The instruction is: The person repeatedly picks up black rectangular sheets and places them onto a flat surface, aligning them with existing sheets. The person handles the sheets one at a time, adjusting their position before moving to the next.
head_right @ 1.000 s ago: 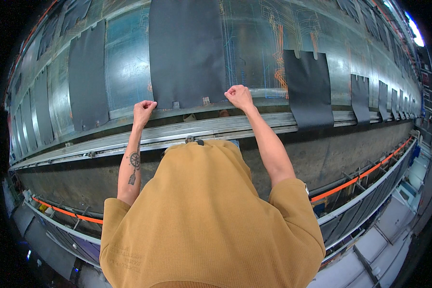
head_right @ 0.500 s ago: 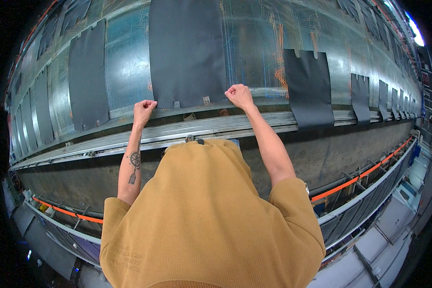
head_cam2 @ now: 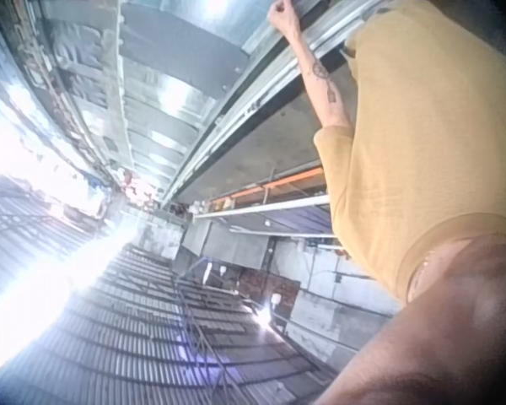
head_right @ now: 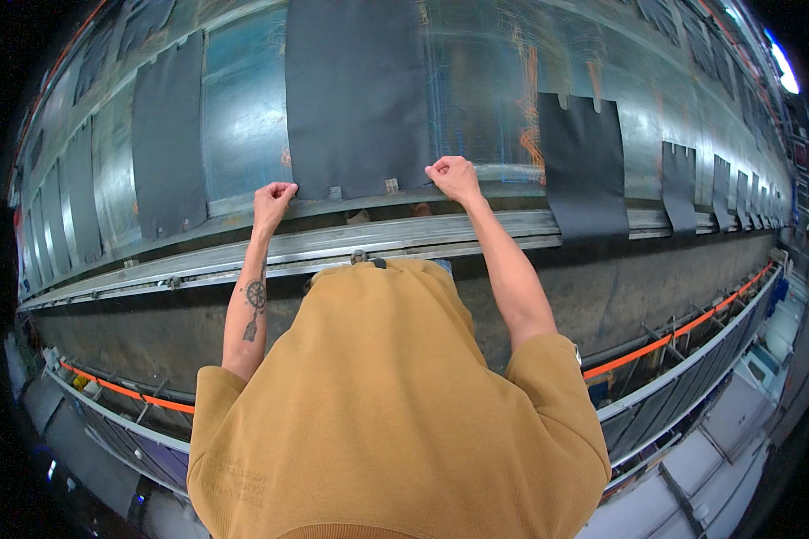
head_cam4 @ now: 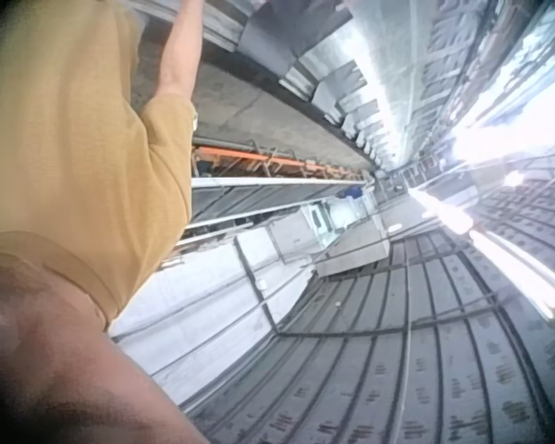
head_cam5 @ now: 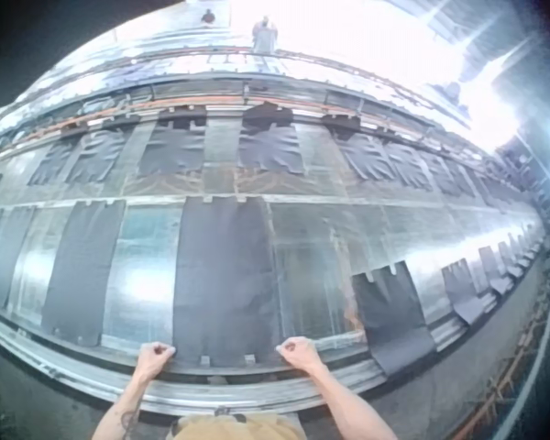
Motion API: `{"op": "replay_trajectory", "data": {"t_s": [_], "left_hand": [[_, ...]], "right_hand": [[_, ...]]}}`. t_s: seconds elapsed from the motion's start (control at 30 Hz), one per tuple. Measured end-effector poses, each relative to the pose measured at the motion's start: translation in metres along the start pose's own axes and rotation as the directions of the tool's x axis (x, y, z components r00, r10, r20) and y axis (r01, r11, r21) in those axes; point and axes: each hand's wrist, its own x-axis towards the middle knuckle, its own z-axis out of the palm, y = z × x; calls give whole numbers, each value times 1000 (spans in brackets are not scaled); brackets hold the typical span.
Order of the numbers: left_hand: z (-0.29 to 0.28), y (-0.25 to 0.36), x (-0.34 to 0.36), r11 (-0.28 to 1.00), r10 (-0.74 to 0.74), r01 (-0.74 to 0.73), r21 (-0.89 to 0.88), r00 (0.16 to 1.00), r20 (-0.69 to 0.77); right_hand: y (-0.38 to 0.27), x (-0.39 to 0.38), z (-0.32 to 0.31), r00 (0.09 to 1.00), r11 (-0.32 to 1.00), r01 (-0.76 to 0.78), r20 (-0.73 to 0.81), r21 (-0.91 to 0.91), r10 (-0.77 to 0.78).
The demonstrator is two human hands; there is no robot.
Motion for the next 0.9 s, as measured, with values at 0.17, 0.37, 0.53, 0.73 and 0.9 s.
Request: {"op": "replay_trajectory", "data": {"t_s": [0.17,0.37,0.53,0.73,0.9], "left_hand": [[2,0,0,999,-34,35,-17,999,9],[2,1,-1,999,-18,18,28,1000,-6],[1,3,-1,999,-20,20,41,1000,-7],[1,5,-2,997,20,-18,74,999,-30],[3,12,-3,998,-10,12,56,999,-36]], "right_hand": [[2,2,0,1000,1000,3,11,-16,-3],[1,0,1,1000,1000,-7,9,-9,7],[2,0,2,1000,1000,2,3,-13,-2],[-1,4,-2,997,998,-62,54,-16,62],[-15,32,-23,969,981,-166,170,-102,182]]}}
